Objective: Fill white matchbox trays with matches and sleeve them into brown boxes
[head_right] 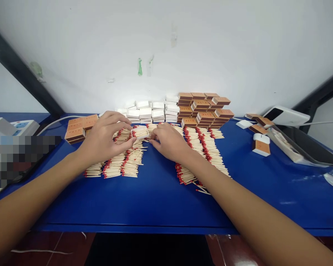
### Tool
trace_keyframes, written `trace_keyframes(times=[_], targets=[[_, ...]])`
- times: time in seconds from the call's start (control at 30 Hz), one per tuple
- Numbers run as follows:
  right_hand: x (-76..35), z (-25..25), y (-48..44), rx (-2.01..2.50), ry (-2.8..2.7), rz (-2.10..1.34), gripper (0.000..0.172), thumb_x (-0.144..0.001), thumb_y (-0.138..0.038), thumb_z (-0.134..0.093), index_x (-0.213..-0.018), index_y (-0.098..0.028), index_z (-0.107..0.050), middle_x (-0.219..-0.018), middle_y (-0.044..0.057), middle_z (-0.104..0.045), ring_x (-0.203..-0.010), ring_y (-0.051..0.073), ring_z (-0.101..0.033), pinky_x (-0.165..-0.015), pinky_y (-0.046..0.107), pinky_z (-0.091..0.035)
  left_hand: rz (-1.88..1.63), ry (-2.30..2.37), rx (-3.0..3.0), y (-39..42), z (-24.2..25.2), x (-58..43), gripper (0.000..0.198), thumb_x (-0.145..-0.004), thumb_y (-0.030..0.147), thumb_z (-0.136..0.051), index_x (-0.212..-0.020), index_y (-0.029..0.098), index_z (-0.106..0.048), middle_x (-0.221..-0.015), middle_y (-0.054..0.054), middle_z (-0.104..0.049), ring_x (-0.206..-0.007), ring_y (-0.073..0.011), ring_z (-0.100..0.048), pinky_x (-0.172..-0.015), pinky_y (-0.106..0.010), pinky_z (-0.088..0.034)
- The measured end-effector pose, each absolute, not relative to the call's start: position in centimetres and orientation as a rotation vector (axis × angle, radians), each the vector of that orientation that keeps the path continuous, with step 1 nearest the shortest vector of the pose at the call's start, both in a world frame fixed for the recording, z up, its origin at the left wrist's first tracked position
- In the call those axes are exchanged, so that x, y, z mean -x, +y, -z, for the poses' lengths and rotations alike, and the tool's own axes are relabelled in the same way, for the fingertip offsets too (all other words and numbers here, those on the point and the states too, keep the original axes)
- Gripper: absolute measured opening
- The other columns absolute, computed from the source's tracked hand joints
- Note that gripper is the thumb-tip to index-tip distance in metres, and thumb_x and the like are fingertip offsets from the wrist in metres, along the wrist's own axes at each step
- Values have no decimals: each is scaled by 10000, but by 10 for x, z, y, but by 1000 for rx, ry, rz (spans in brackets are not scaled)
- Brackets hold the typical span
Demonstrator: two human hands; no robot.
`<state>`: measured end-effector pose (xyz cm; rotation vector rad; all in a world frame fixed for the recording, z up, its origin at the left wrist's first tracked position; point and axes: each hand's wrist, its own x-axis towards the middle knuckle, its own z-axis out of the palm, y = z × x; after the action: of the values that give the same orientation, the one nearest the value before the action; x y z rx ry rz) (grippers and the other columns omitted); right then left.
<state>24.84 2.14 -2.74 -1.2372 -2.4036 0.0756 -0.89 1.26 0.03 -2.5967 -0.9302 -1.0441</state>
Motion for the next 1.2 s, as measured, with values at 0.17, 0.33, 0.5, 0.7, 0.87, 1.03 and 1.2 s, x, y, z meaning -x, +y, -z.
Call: trace_keyframes(times=[0.17,0.33,0.5,0.7,0.87,1.03,1.2], targets=[[-253,28,23,1250,-2424,-77,128,-1014,-194,-678,-889,-210,-700,-934,88,-698,-965,278,-610,-862,397,-450,1032,-961,2613,12,-3,9,160,-976,355,-718,-1003,202,-755,-1154,-112,-799,-1154,-314,-686,-1045,-531,-561],[-259,27,24,1270,-2478,-32,174,-1048,-210,-611,-882,-209,-662,-953,116,-701,-993,298,-607,-876,414,-455,1029,-952,2627,11,-2,8,136,-978,330,-710,-996,203,-755,-1149,-105,-794,-1162,-307,-682,-1062,-512,-557],[-264,26,26,1313,-2457,-39,75,-1035,-227,-677,-964,-205,-673,-1022,113,-711,-1035,299,-612,-906,411,-464,1032,-947,2635,9,-2,7,146,-986,334,-710,-1001,198,-759,-1145,-102,-794,-1165,-307,-680,-1057,-504,-559],[-262,28,27,1374,-2485,-60,145,-1068,-229,-629,-932,-198,-669,-1011,123,-709,-1032,306,-612,-900,418,-466,1025,-952,2643,9,-3,8,145,-983,340,-718,-1000,202,-757,-1146,-101,-793,-1164,-307,-677,-1060,-515,-561],[-266,24,24,1364,-2503,-49,180,-1078,-253,-588,-918,-204,-652,-1004,138,-704,-1040,313,-606,-897,422,-466,1023,-917,2640,10,-1,7,152,-975,322,-719,-1010,182,-767,-1123,-113,-793,-1139,-315,-680,-1032,-513,-569],[-276,14,19,1344,-2504,-89,174,-1081,-250,-547,-934,-209,-632,-1014,139,-696,-1049,314,-593,-895,421,-460,962,-931,2695,10,3,7,171,-971,337,-731,-1022,181,-776,-1120,-115,-790,-1142,-326,-676,-1028,-524,-572],[-286,8,18,1300,-2483,-99,175,-1080,-275,-541,-930,-221,-614,-990,127,-686,-1005,305,-589,-848,415,-445,910,-936,2723,7,7,4,175,-965,330,-726,-1034,179,-783,-1129,-118,-784,-1148,-333,-678,-1023,-534,-569]])
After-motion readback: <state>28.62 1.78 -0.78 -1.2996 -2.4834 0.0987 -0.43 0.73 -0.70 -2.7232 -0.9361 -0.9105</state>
